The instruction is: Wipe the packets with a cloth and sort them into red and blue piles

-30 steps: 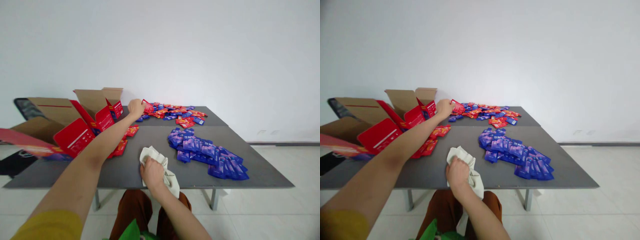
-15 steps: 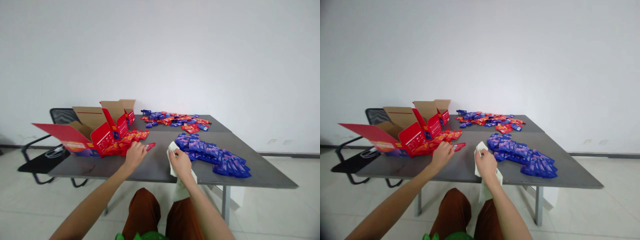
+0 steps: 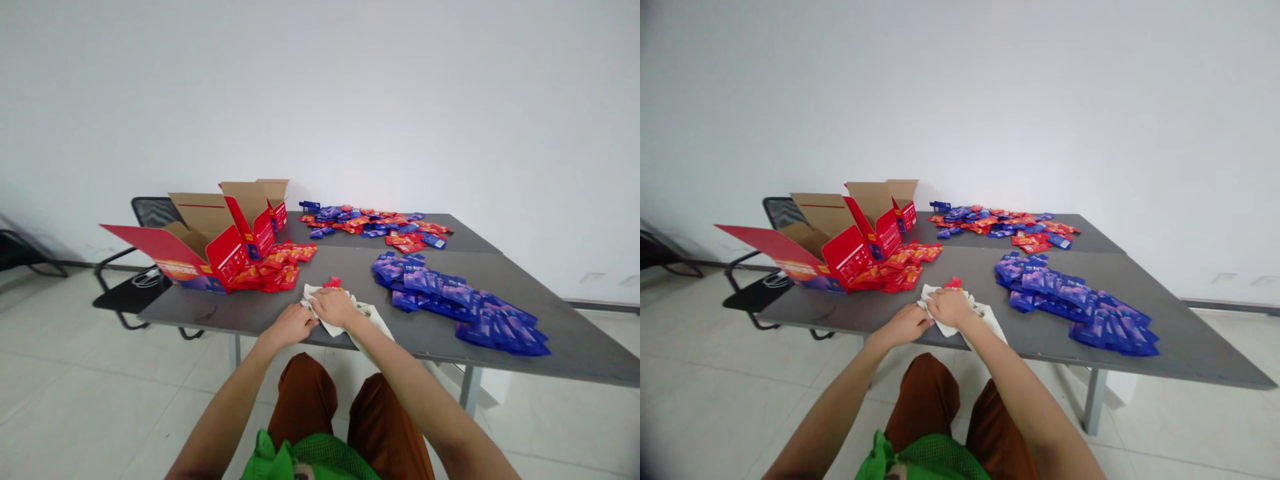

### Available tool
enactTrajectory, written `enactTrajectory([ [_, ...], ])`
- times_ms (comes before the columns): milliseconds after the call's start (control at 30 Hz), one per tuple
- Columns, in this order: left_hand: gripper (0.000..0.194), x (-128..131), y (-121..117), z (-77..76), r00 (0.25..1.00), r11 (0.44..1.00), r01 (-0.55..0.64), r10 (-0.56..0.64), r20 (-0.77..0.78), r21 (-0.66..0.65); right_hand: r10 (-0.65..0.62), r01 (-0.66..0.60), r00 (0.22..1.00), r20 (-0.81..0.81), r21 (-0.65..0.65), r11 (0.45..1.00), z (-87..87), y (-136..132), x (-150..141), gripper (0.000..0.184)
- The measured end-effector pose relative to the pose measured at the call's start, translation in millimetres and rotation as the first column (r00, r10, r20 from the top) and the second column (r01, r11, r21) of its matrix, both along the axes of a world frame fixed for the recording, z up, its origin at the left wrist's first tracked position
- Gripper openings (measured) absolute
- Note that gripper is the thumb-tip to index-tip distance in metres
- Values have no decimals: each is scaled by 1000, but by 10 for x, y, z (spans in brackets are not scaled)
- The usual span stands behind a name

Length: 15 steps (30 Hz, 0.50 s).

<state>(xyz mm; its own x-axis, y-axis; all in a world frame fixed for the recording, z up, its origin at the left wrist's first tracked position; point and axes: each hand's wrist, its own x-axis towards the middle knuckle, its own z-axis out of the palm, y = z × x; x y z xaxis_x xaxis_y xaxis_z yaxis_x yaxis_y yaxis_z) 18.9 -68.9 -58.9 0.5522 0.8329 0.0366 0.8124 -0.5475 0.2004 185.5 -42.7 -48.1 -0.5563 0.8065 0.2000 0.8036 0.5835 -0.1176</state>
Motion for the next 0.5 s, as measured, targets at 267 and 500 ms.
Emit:
enactTrajectory([
  [267, 48, 47, -103, 109, 994, 989, -96, 88, -65, -115, -285, 287, 957, 60, -39, 957, 23, 481, 60, 46],
  [500, 49, 156, -404, -77, 971, 961, -229, 238, -40, 153, -102, 104, 990, 92, -14, 994, -37, 140, -143, 36],
])
